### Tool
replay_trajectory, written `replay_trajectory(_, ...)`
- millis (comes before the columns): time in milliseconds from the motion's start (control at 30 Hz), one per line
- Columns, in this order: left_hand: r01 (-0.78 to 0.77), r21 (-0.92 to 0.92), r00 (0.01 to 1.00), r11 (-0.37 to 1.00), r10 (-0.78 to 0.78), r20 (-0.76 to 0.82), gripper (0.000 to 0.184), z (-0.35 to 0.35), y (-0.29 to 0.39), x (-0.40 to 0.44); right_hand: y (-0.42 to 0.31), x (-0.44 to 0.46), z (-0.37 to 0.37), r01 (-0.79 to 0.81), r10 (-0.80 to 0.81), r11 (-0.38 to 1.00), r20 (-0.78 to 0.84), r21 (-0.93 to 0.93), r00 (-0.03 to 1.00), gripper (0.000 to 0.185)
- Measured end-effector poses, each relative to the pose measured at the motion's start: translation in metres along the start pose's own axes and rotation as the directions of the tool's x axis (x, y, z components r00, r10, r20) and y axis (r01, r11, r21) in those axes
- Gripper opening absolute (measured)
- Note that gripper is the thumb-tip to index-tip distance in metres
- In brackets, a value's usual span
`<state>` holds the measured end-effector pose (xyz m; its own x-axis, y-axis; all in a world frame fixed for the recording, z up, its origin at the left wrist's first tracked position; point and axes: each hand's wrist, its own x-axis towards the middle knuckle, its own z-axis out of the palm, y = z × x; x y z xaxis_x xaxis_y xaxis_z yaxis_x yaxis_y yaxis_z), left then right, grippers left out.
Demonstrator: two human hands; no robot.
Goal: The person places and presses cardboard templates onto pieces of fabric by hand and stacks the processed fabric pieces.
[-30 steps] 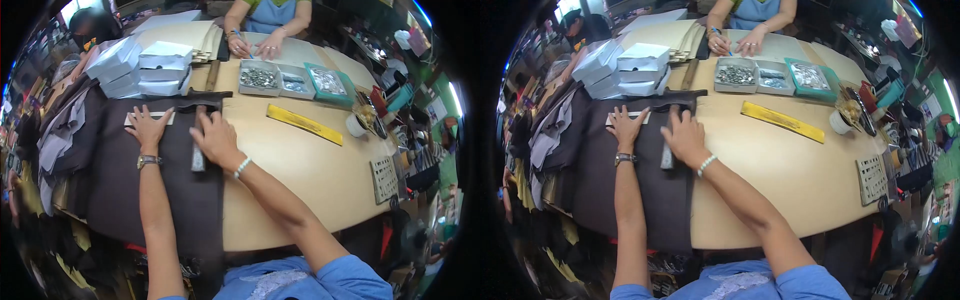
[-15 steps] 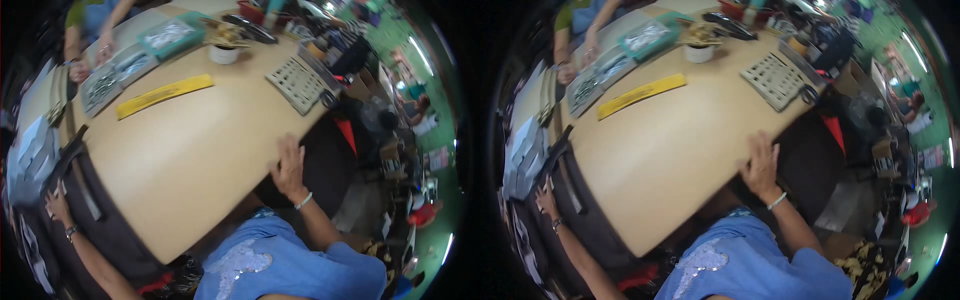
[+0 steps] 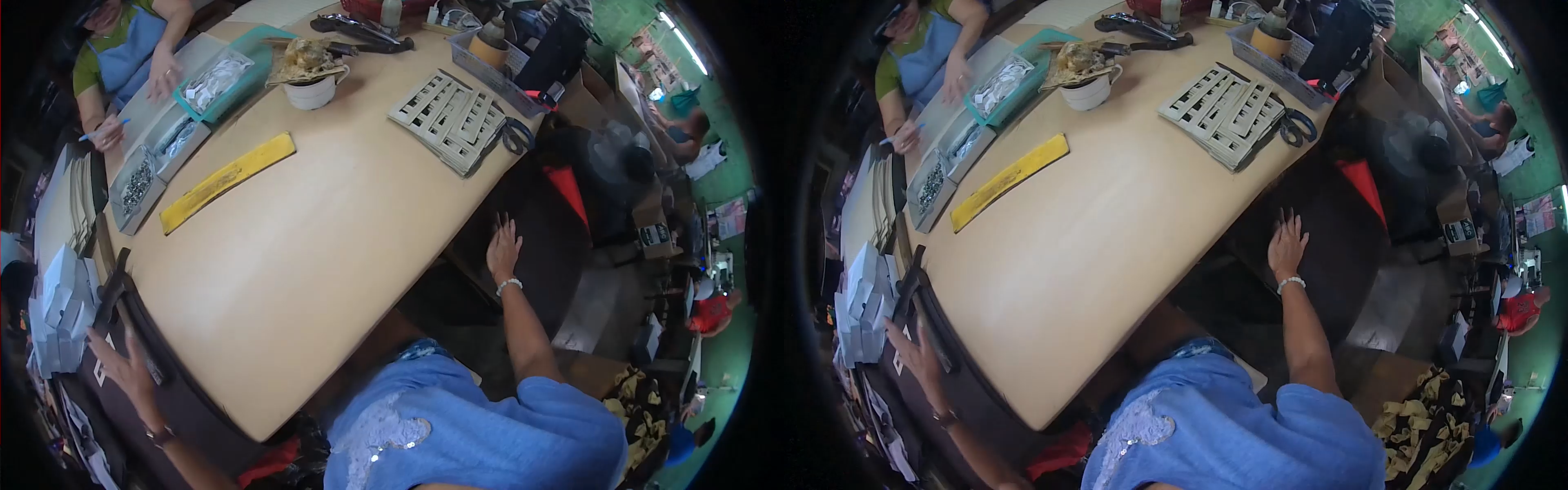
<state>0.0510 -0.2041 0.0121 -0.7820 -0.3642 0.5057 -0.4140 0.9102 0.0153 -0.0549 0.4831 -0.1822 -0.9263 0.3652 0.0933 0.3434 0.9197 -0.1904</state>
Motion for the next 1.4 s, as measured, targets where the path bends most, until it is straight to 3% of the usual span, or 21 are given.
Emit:
replay_trajectory(33, 0.022, -0.155, 1.0, 0.988, -0.02, 0.015, 0.07, -0.016, 0.044, -0.014, 0.008, 0.006, -0.003, -0.153, 0.143, 0.942, 0.055, 0.298, 0.988, 0.051)
replay_trajectory(100, 0.016, -0.4, 0.999, 0.916, -0.002, 0.037, 0.067, -0.042, 0.116, -0.045, 0.025, 0.018, -0.011, -0.416, 0.332, 0.522, 0.271, 0.745, 0.903, 0.053)
replay_trajectory(200, 0.115, -0.8, 0.99, 0.589, -0.001, 0.141, 0.079, -0.064, 0.199, -0.091, -0.026, 0.005, -0.088, -0.083, 0.575, -0.117, 0.135, 0.99, 0.807, 0.057)
replay_trajectory(267, 0.118, -0.959, 0.964, 0.259, 0.201, 0.173, 0.08, -0.067, 0.247, -0.122, -0.076, -0.017, -0.138, 0.046, 0.472, -0.196, 0.053, 0.979, 0.88, 0.056)
replay_trajectory(367, 0.273, -0.947, 0.843, 0.169, 0.432, 0.32, 0.092, -0.07, 0.302, -0.133, -0.182, -0.062, -0.19, -0.221, 0.089, -0.507, 0.305, 0.833, 0.948, 0.055)
replay_trajectory(400, 0.287, -0.947, 0.841, 0.141, 0.436, 0.32, 0.089, -0.068, 0.316, -0.136, -0.198, -0.074, -0.17, -0.44, -0.078, -0.474, 0.461, 0.763, 0.884, 0.058)
replay_trajectory(433, 0.3, -0.947, 0.842, 0.117, 0.434, 0.32, 0.087, -0.065, 0.32, -0.139, -0.225, -0.077, -0.179, -0.493, -0.509, -0.412, 0.255, 0.767, 0.822, 0.059)
replay_trajectory(467, 0.305, -0.94, 0.855, 0.152, 0.392, 0.34, 0.073, -0.059, 0.316, -0.142, -0.252, -0.079, -0.188, -0.518, -0.832, -0.34, 0.006, 0.785, 0.555, 0.061)
replay_trajectory(500, 0.315, -0.922, 0.873, 0.226, 0.311, 0.375, 0.059, -0.049, 0.301, -0.146, -0.27, -0.081, -0.171, -0.454, -0.905, -0.309, -0.112, 0.835, 0.41, 0.058)
replay_trajectory(567, 0.28, -0.812, 0.905, 0.513, 0.14, 0.401, 0.035, -0.016, 0.245, -0.175, -0.288, -0.074, -0.191, 0.132, -0.926, -0.034, -0.081, 0.991, 0.369, 0.065)
replay_trajectory(600, 0.555, -0.825, 0.832, 0.108, -0.08, 0.549, 0.034, -0.046, 0.241, -0.138, -0.294, -0.072, -0.192, 0.418, -0.92, 0.114, -0.063, 0.901, 0.388, 0.067)
replay_trajectory(633, 0.626, -0.692, 0.67, -0.359, -0.206, 0.713, 0.032, -0.061, 0.233, -0.118, -0.296, -0.068, -0.188, 0.463, -0.897, 0.246, 0.019, 0.851, 0.441, 0.069)
replay_trajectory(667, 0.607, -0.692, 0.634, -0.392, -0.286, 0.718, 0.031, -0.049, 0.2, -0.127, -0.296, -0.063, -0.172, 0.367, -0.851, 0.21, -0.016, 0.906, 0.525, 0.067)
replay_trajectory(700, 0.572, -0.745, 0.684, -0.343, -0.302, 0.664, 0.031, -0.056, 0.181, -0.125, -0.294, -0.058, -0.153, 0.388, -0.817, 0.292, 0.018, 0.874, 0.576, 0.064)
replay_trajectory(733, 0.56, -0.761, 0.684, -0.327, -0.335, 0.648, 0.034, -0.055, 0.158, -0.132, -0.29, -0.057, -0.149, 0.623, -0.744, 0.607, 0.079, 0.494, 0.663, 0.062)
replay_trajectory(800, 0.58, -0.801, 0.695, -0.149, -0.422, 0.582, 0.041, -0.056, 0.126, -0.14, -0.267, -0.052, -0.12, 0.699, -0.715, 0.695, 0.059, 0.171, 0.696, 0.063)
replay_trajectory(967, 0.589, -0.595, 0.785, 0.547, -0.562, 0.261, 0.055, -0.06, 0.142, -0.13, -0.226, -0.058, -0.131, 0.629, -0.656, 0.75, 0.107, 0.205, 0.747, 0.063)
replay_trajectory(1067, 0.261, -0.167, 0.958, 0.951, -0.276, -0.073, 0.071, -0.059, 0.172, -0.112, -0.21, -0.063, -0.128, 0.622, -0.637, 0.767, 0.066, 0.159, 0.768, 0.063)
replay_trajectory(1167, -0.014, -0.466, 0.98, 0.885, 0.104, 0.168, 0.087, -0.073, 0.223, -0.097, -0.199, -0.065, -0.132, 0.623, -0.634, 0.773, 0.109, 0.121, 0.766, 0.064)
replay_trajectory(1267, -0.116, -0.643, 0.815, 0.757, 0.443, 0.374, 0.092, -0.056, 0.267, -0.113, -0.209, -0.06, -0.15, 0.662, -0.665, 0.746, 0.13, 0.075, 0.735, 0.062)
replay_trajectory(1400, -0.375, -0.403, 0.753, 0.835, 0.528, 0.392, 0.07, -0.043, 0.292, -0.137, -0.274, -0.033, -0.171, 0.819, -0.819, 0.567, -0.042, 0.085, 0.572, 0.059)
